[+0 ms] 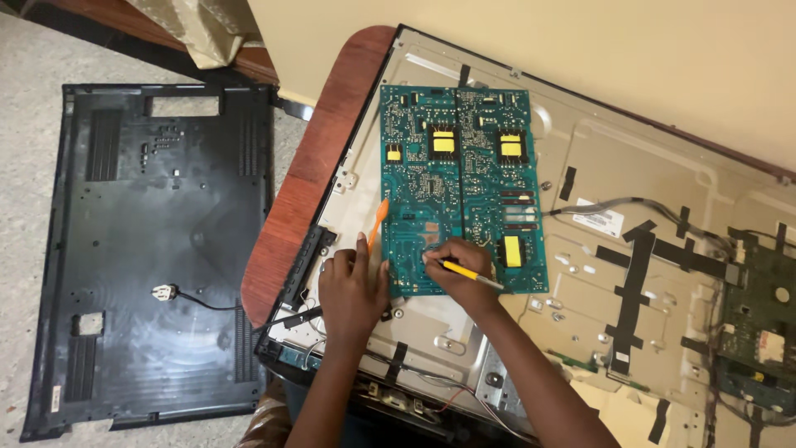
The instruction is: The person uses a toothbrush and a screwdriver to clean a green circuit board placed on a table. The person scrubs the board's surface with the toothbrush while occasionally using the screwdriver to point at or adjust components.
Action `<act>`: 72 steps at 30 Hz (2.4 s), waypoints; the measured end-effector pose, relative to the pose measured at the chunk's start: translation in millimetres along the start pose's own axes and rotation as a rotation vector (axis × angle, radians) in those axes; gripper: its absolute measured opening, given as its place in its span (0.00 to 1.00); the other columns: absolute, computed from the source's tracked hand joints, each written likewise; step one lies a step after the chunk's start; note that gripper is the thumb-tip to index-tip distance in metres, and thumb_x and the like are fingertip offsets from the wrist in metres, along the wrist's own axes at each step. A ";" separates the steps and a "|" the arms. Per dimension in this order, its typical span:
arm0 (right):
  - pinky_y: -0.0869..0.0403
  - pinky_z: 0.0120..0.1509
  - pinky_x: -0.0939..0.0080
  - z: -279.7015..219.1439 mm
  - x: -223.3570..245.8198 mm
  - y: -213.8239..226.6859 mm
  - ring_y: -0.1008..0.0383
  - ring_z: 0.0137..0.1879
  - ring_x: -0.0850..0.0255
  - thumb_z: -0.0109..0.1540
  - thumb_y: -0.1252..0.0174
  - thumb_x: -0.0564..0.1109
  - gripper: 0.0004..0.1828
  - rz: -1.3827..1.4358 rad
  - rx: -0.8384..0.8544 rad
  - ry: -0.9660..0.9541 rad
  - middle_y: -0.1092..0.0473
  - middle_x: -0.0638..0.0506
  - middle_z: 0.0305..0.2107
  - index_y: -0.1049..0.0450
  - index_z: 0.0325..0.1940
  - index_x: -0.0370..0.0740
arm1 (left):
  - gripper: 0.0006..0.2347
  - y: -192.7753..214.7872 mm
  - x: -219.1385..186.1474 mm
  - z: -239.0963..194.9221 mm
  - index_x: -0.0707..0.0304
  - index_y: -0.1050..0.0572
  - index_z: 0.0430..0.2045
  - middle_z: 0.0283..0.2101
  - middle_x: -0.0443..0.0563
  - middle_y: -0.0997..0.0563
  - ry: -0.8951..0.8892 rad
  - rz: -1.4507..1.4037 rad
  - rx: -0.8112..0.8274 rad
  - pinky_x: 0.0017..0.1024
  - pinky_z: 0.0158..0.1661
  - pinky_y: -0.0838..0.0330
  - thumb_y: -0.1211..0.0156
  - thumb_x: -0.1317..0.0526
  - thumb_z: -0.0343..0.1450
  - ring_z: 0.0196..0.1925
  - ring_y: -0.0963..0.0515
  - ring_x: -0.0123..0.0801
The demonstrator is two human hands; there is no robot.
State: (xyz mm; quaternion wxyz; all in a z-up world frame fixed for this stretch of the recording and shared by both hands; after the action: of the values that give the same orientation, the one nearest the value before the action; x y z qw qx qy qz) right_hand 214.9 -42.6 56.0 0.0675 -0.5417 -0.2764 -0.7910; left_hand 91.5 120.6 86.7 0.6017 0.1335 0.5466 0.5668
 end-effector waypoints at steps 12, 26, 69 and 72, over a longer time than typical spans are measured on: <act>0.25 0.39 0.67 2.7 16.3 4.2 0.20 0.36 0.65 0.54 0.35 0.32 0.06 -0.075 -0.110 0.162 0.24 0.48 0.30 0.26 0.32 0.34 | 0.20 2.5 -2.6 1.0 0.74 0.24 0.54 0.37 0.59 0.23 -0.027 0.053 -0.007 0.41 0.38 0.31 0.37 0.57 0.71 0.37 0.25 0.45; 0.24 0.37 0.65 -1.6 3.7 -4.2 0.20 0.35 0.65 0.54 0.35 0.33 0.06 0.002 0.041 0.069 0.23 0.49 0.29 0.27 0.29 0.35 | 0.19 1.3 -7.5 -2.1 0.73 0.23 0.53 0.36 0.58 0.23 -0.053 0.026 -0.003 0.41 0.38 0.30 0.37 0.59 0.70 0.37 0.25 0.46; 0.26 0.40 0.67 -3.3 2.3 -2.0 0.23 0.36 0.65 0.53 0.34 0.33 0.06 -0.208 -0.055 0.181 0.25 0.48 0.29 0.26 0.29 0.33 | 0.17 -1.2 0.0 -5.5 0.70 0.22 0.53 0.36 0.57 0.24 -0.084 0.006 -0.024 0.41 0.38 0.31 0.40 0.66 0.70 0.37 0.25 0.47; 0.25 0.37 0.66 -3.5 -18.4 -11.4 0.23 0.34 0.66 0.53 0.34 0.34 0.04 0.069 0.106 -0.052 0.24 0.48 0.29 0.24 0.29 0.34 | 0.18 -6.5 1.7 -10.2 0.71 0.24 0.54 0.33 0.59 0.25 -0.105 0.043 -0.021 0.41 0.36 0.31 0.40 0.68 0.68 0.34 0.26 0.48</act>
State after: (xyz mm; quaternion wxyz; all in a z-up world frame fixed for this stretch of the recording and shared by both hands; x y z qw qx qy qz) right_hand 214.9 -38.3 34.5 0.1160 -0.5671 -0.3005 -0.7581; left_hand 86.3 115.2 77.1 0.6187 0.1682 0.5053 0.5776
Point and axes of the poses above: each hand's wrist, its own z-axis towards the middle knuckle, its own y-axis out of the back of the hand, x = y × z, the point moved 7 cm from there along z, towards the middle knuckle
